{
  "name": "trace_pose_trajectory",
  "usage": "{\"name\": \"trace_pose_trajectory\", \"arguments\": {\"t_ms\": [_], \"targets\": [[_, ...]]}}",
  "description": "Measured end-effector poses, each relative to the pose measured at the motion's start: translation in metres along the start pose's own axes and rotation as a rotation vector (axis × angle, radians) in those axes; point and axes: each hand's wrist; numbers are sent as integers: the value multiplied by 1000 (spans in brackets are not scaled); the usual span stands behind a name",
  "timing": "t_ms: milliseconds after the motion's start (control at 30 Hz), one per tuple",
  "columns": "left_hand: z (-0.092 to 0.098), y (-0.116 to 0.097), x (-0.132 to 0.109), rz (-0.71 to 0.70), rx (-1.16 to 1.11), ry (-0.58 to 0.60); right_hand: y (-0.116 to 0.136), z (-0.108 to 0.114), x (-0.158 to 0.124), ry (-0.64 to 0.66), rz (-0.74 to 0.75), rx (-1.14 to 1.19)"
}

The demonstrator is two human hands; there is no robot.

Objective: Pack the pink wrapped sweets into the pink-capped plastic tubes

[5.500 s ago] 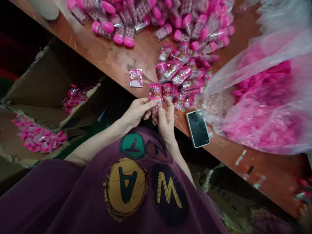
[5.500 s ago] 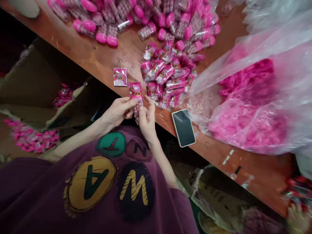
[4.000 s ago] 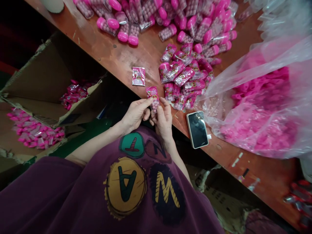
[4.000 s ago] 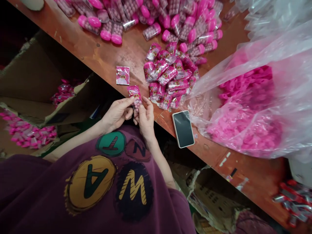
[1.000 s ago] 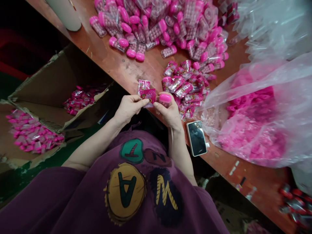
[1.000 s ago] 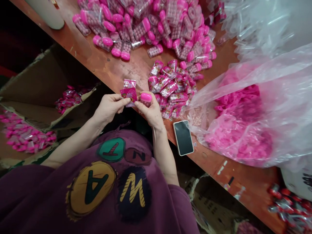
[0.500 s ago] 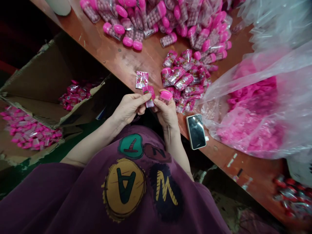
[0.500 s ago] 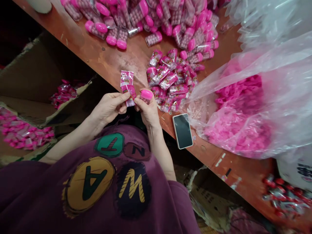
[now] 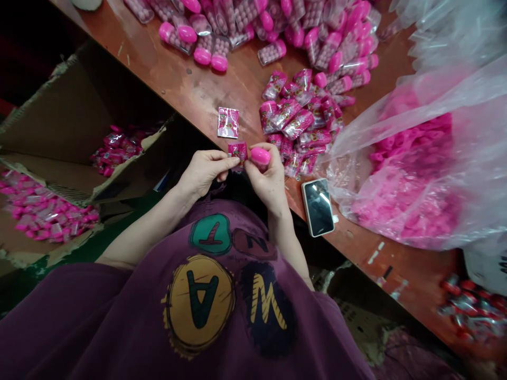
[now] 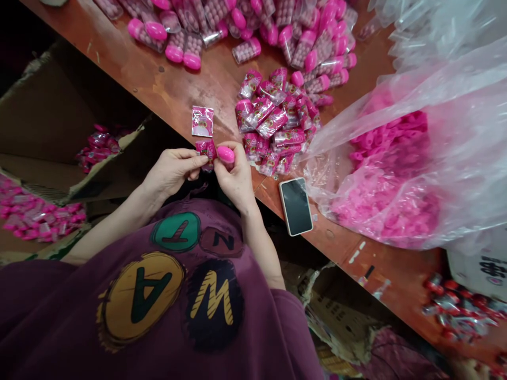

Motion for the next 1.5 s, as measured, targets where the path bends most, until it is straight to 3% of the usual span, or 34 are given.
{"name": "trace_pose_trajectory", "arguments": {"t_ms": [233, 500, 833, 1200, 1367, 1500], "targets": [[-3, 1, 3, 35, -123, -71, 7, 6, -6, 21, -5, -53], [-3, -13, 5, 78, -269, -196, 3, 8, -11, 89, -13, -126], [-2, -8, 9, 97, -381, -195, -8, -6, -20, 2, -168, 190], [-5, 0, 12, 119, -407, -216, -15, -7, -23, -116, -122, 144], [-7, 2, 14, 132, -420, -203, -13, -4, -23, -93, -262, 369], [-8, 4, 15, 149, -423, -199, -13, 0, -17, -4, -409, 618]]}}
Point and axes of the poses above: each hand's wrist, its own x-axis towards the middle knuckle, its own z-axis out of the back of the hand, y = z × x, and after that the axes turned 4 degrees about -x, right-handed
